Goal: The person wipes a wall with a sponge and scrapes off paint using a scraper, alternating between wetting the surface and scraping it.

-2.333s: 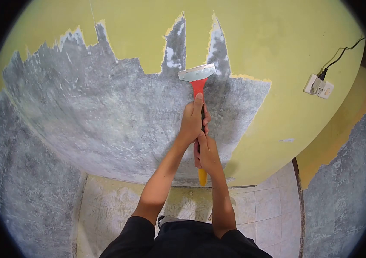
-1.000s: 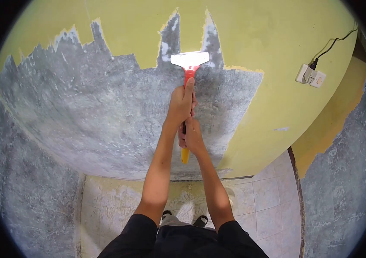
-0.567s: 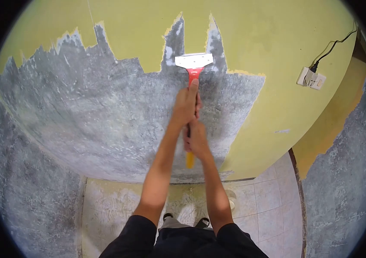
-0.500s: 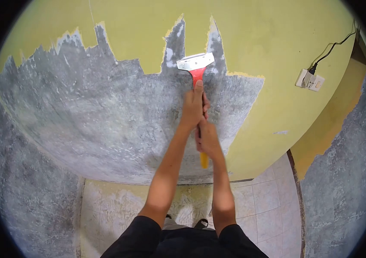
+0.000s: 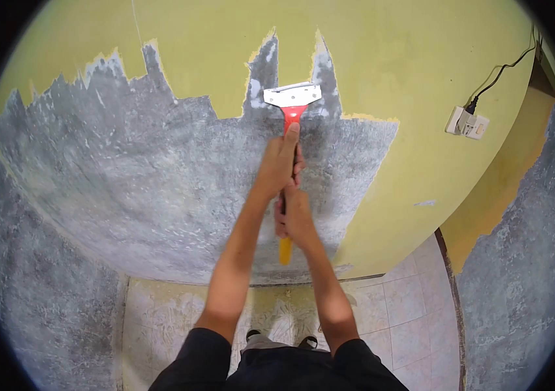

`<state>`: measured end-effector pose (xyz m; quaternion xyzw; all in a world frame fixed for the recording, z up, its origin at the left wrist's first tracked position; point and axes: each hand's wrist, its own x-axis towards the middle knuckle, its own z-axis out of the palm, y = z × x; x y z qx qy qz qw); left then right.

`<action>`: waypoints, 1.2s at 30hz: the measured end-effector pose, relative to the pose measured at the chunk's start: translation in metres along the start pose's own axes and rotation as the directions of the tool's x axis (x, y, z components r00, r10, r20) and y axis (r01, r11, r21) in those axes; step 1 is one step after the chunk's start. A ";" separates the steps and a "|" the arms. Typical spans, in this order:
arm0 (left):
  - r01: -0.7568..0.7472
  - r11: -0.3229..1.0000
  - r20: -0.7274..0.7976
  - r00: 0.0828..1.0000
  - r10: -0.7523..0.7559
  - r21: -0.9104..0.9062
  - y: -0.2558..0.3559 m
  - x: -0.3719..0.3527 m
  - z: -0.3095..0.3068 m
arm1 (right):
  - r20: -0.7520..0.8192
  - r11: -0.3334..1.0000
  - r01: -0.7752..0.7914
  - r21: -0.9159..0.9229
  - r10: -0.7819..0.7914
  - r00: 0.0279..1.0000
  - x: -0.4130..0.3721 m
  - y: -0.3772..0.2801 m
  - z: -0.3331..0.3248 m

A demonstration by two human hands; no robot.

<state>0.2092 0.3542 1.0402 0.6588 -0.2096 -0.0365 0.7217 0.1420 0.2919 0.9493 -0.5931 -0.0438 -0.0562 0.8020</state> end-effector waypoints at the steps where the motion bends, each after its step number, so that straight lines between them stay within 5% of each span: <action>1: -0.016 1.000 -0.015 1.000 0.016 -0.010 0.001 0.002 0.000 | 0.011 0.997 0.048 0.064 -0.049 0.999 0.003 0.001 0.010; 3: -0.029 0.998 -0.038 0.999 0.027 -0.049 -0.003 0.001 0.009 | 0.021 0.995 -0.099 0.020 0.099 0.995 -0.004 -0.015 -0.011; 6: -0.098 0.956 -0.101 0.992 0.072 -0.276 -0.013 0.007 0.044 | 0.078 0.981 -0.063 -0.185 0.078 0.994 -0.004 -0.049 -0.053; 9: 0.034 0.997 -0.070 0.997 -0.038 -0.064 -0.001 0.003 0.013 | -0.071 0.993 -0.047 -0.106 0.040 0.997 0.003 -0.011 -0.014; 13: -0.050 0.998 -0.026 0.998 0.049 -0.029 0.004 0.003 0.010 | 0.016 0.995 -0.102 0.011 0.102 0.995 0.000 -0.019 -0.011; 15: -0.128 0.976 -0.088 0.990 0.114 -0.177 -0.005 0.005 0.035 | 0.014 0.950 0.102 -0.296 -0.103 0.995 0.005 -0.015 -0.046; 17: -0.155 0.973 -0.081 0.986 0.142 -0.170 -0.003 0.006 0.030 | -0.008 0.970 -0.106 -0.220 0.107 0.994 -0.007 -0.058 -0.042; 19: -0.111 0.990 -0.039 0.993 0.108 -0.082 0.001 0.007 0.021 | 0.065 0.939 0.221 -0.266 -0.211 0.975 0.005 -0.021 -0.017; 20: -0.058 0.998 -0.001 0.998 0.058 0.003 0.008 0.007 0.001 | 0.061 0.995 0.077 -0.063 -0.073 0.995 0.003 -0.018 0.006; 22: -0.052 0.997 -0.010 0.999 0.053 0.058 0.005 0.006 -0.002 | -0.022 0.999 -0.004 0.035 0.004 1.000 0.003 -0.014 0.015; 25: -0.163 0.981 -0.091 0.984 0.154 -0.104 -0.010 0.012 0.031 | -0.045 0.956 -0.194 -0.220 0.189 0.981 -0.002 -0.057 -0.043; 27: -0.150 0.949 -0.075 0.988 0.134 -0.279 -0.005 0.011 0.043 | -0.013 0.965 -0.096 -0.243 0.096 0.995 -0.006 -0.060 -0.045; 29: -0.082 0.991 -0.018 0.997 0.080 -0.102 0.004 0.012 0.010 | -0.046 0.976 0.004 -0.216 -0.014 0.999 -0.003 -0.030 -0.020; 30: -0.030 1.000 0.016 0.999 0.031 -0.007 0.004 0.009 0.001 | -0.065 0.996 -0.038 -0.081 0.033 0.997 -0.002 -0.025 0.007; 34: -0.073 0.995 -0.046 0.996 0.070 -0.061 0.012 0.012 0.010 | 0.010 0.978 -0.195 -0.071 0.196 0.981 -0.004 -0.044 -0.019; 36: -0.099 0.981 -0.044 0.995 0.093 -0.168 0.003 0.009 0.023 | -0.058 0.979 -0.060 -0.196 0.050 0.997 -0.004 -0.033 -0.017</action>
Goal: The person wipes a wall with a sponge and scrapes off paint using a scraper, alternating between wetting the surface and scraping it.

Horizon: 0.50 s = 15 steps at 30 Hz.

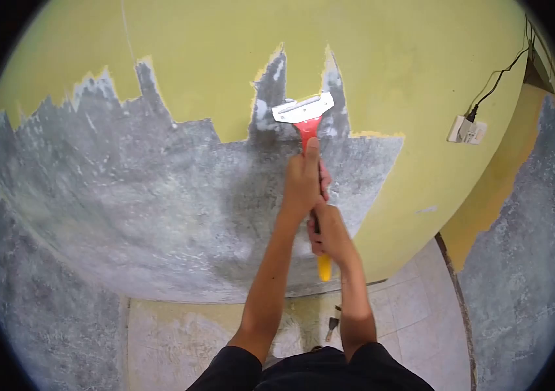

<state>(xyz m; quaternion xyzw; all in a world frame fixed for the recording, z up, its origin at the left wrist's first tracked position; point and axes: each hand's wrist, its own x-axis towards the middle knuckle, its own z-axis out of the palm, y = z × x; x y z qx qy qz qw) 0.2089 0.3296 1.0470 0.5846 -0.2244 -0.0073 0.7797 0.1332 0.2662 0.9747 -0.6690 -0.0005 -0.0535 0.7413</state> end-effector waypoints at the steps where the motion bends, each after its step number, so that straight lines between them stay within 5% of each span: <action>1: 0.012 0.999 0.033 0.999 -0.013 0.041 0.002 0.003 -0.003 | -0.018 0.994 0.065 -0.083 -0.067 0.998 0.004 -0.001 0.002; 2: 0.016 0.996 0.046 0.999 -0.020 0.090 0.009 0.007 -0.016 | -0.071 0.982 -0.112 0.152 0.124 0.990 0.000 -0.007 0.024; 4: 0.044 0.992 0.015 0.999 -0.046 0.117 0.007 -0.003 -0.022 | 0.007 0.975 -0.150 0.163 0.150 0.989 -0.004 -0.008 0.022; 5: 0.028 0.995 0.004 1.000 -0.028 0.099 0.003 -0.003 -0.014 | 0.024 0.972 -0.133 0.195 0.131 0.991 0.000 -0.010 0.023; 8: -0.006 1.000 0.009 1.000 0.006 0.022 -0.002 0.001 0.000 | 0.067 0.952 0.222 -0.210 -0.212 0.975 0.006 -0.004 -0.013; 10: 0.087 0.995 0.005 0.996 -0.087 0.038 0.007 0.000 -0.009 | 0.044 0.973 0.210 -0.099 -0.207 0.977 0.012 -0.005 -0.006; 12: 0.081 0.994 0.008 0.997 -0.082 0.073 0.014 -0.001 -0.018 | 0.034 0.965 -0.082 0.248 0.076 0.997 -0.005 -0.017 0.034; 15: -0.008 0.998 0.009 1.000 0.008 0.060 0.008 0.005 -0.006 | 0.016 0.992 -0.044 0.116 0.042 0.999 0.002 -0.011 0.000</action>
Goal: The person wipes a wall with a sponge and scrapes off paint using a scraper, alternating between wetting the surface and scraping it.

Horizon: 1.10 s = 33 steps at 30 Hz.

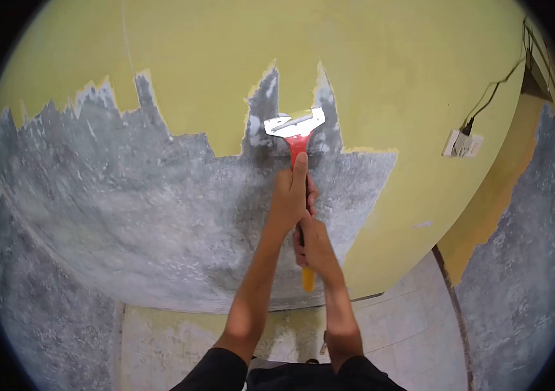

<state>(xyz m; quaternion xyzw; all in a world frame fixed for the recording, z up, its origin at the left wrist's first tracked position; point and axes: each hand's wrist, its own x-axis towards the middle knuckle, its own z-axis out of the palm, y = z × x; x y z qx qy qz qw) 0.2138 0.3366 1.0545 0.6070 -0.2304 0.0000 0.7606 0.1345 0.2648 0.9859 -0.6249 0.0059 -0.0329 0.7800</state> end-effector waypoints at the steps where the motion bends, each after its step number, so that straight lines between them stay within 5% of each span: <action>1: -0.019 1.000 -0.007 1.000 0.019 -0.023 -0.006 -0.004 0.004 | 0.038 1.000 0.019 0.001 -0.019 0.999 0.000 -0.001 -0.004; 4: 0.067 0.998 0.025 0.997 -0.067 -0.008 0.001 -0.002 -0.004 | 0.044 0.999 0.028 0.019 -0.029 0.999 -0.002 -0.002 0.009; 7: 0.003 1.000 -0.008 1.000 -0.003 -0.004 -0.003 -0.003 0.003 | 0.054 0.997 -0.064 0.045 0.062 0.997 -0.001 -0.006 -0.002; 16: 0.017 0.999 0.028 0.999 -0.018 0.035 -0.005 0.000 -0.001 | 0.052 0.998 -0.005 0.069 0.002 0.999 0.005 -0.001 0.000; 19: 0.149 0.981 0.123 0.979 -0.164 0.126 0.012 0.001 -0.023 | 0.074 0.979 -0.067 0.194 0.054 0.996 -0.001 0.003 0.032; 23: 0.098 0.988 0.042 0.995 -0.093 -0.123 -0.006 0.000 0.004 | 0.006 0.998 -0.030 -0.049 0.031 1.000 -0.002 -0.011 -0.003; 26: 0.205 0.929 0.101 0.978 -0.183 -0.308 -0.006 0.003 0.008 | 0.022 0.998 -0.029 -0.048 0.030 0.999 -0.006 -0.018 -0.007; 29: 0.232 0.971 0.188 0.958 -0.217 -0.062 0.015 0.003 -0.023 | 0.084 0.984 -0.073 0.163 0.060 0.995 -0.006 -0.011 0.028; 30: 0.242 0.965 0.164 0.961 -0.223 -0.105 0.013 0.001 -0.022 | 0.107 0.967 -0.090 0.236 0.066 0.992 -0.007 -0.008 0.038; 33: 0.235 0.910 0.128 0.971 -0.203 -0.341 -0.003 0.004 0.004 | 0.088 0.989 -0.121 0.079 0.114 0.990 -0.007 -0.021 -0.003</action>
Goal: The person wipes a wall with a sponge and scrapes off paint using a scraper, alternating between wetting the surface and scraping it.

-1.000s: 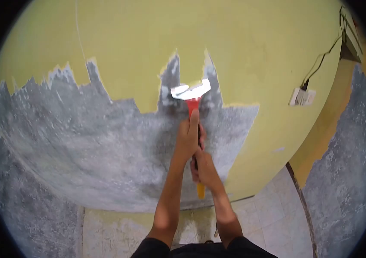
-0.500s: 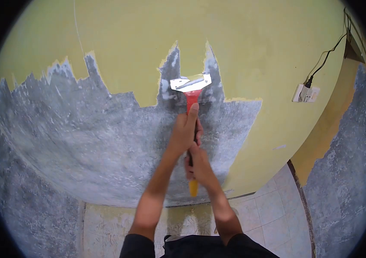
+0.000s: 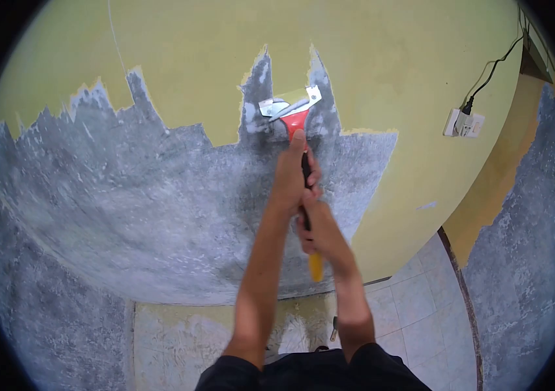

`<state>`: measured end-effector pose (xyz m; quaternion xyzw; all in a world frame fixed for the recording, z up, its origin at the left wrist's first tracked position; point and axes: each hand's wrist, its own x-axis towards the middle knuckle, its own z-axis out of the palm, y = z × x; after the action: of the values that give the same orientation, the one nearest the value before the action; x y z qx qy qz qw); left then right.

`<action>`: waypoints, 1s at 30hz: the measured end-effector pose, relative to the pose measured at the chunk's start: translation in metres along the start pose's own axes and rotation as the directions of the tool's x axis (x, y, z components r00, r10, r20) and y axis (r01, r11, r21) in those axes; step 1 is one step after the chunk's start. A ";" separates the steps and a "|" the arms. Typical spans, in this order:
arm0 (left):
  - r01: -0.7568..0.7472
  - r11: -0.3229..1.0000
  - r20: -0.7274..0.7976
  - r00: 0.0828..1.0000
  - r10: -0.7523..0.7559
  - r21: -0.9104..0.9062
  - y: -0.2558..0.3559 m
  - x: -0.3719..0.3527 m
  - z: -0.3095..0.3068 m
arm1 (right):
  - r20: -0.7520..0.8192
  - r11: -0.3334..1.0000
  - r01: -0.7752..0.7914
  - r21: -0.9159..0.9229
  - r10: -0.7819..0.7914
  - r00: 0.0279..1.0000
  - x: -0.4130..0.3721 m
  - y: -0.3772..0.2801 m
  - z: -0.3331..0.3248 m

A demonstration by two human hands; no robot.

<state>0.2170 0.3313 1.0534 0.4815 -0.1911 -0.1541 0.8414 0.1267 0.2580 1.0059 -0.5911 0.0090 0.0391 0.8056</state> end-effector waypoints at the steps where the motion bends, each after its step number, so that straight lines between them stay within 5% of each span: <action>1: 0.009 1.000 0.012 1.000 -0.009 0.011 0.004 0.000 0.001 | -0.003 0.998 0.000 -0.070 -0.001 1.000 0.000 -0.005 -0.008; 6: 0.105 0.964 0.121 0.983 -0.138 0.245 0.040 -0.008 -0.021 | 0.025 0.979 0.020 0.204 -0.026 0.999 0.004 0.010 0.053; 12: -0.003 0.997 0.081 0.997 0.009 -0.077 0.004 0.003 0.015 | 0.008 0.994 -0.006 -0.108 0.007 1.000 -0.004 -0.017 -0.013; 16: 0.103 0.960 0.050 0.992 -0.120 0.260 0.043 -0.005 -0.011 | 0.013 0.987 0.035 0.157 -0.037 0.999 0.006 0.002 0.047; 22: -0.015 0.998 0.102 0.995 0.021 -0.056 0.009 0.008 0.015 | 0.008 0.992 0.012 -0.122 -0.011 1.000 -0.003 -0.024 -0.011; 26: 0.085 0.981 0.086 0.991 -0.101 0.174 0.042 -0.001 -0.006 | 0.037 0.993 0.046 0.104 -0.050 0.998 0.011 0.001 0.035; 29: -0.055 0.998 0.035 0.998 0.054 0.040 0.017 0.006 0.004 | 0.019 0.999 0.023 -0.040 -0.022 1.000 0.007 -0.010 0.008; 30: -0.017 0.994 0.102 0.994 0.028 -0.108 0.010 0.008 0.014 | -0.016 0.988 -0.089 -0.123 0.088 0.996 0.005 -0.021 -0.016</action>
<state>0.2186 0.3222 1.0698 0.4248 -0.2313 -0.1794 0.8567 0.1339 0.2369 1.0206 -0.6390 0.0370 0.0720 0.7649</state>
